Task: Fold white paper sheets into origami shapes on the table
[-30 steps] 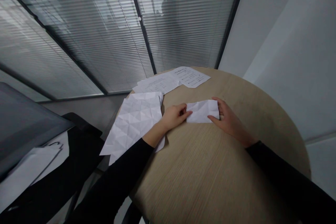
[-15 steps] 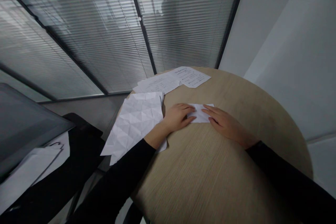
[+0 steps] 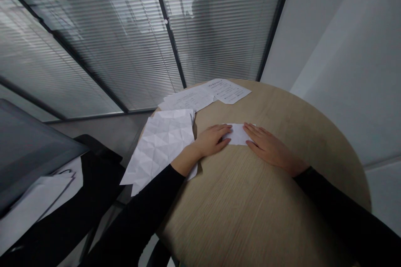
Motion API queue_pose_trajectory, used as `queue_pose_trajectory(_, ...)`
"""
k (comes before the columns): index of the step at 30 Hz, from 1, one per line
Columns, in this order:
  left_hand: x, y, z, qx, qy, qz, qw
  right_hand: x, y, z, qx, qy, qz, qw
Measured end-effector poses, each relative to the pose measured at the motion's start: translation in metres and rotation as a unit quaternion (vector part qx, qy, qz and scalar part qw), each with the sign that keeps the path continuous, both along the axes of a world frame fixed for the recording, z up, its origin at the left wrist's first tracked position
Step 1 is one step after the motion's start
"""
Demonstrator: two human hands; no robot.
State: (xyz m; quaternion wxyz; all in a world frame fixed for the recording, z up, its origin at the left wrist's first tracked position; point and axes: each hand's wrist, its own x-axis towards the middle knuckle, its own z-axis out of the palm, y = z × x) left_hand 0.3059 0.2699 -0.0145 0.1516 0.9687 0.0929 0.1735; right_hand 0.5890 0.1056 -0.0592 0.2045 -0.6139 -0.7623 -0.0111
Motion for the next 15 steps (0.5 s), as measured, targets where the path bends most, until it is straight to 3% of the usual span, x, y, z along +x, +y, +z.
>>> queue_pose_trajectory(15, -0.004, 0.003, 0.004, 0.037, 0.134, 0.046, 0.989, 0.018, -0.001, -0.006, -0.006, -0.023, -0.016, 1.000)
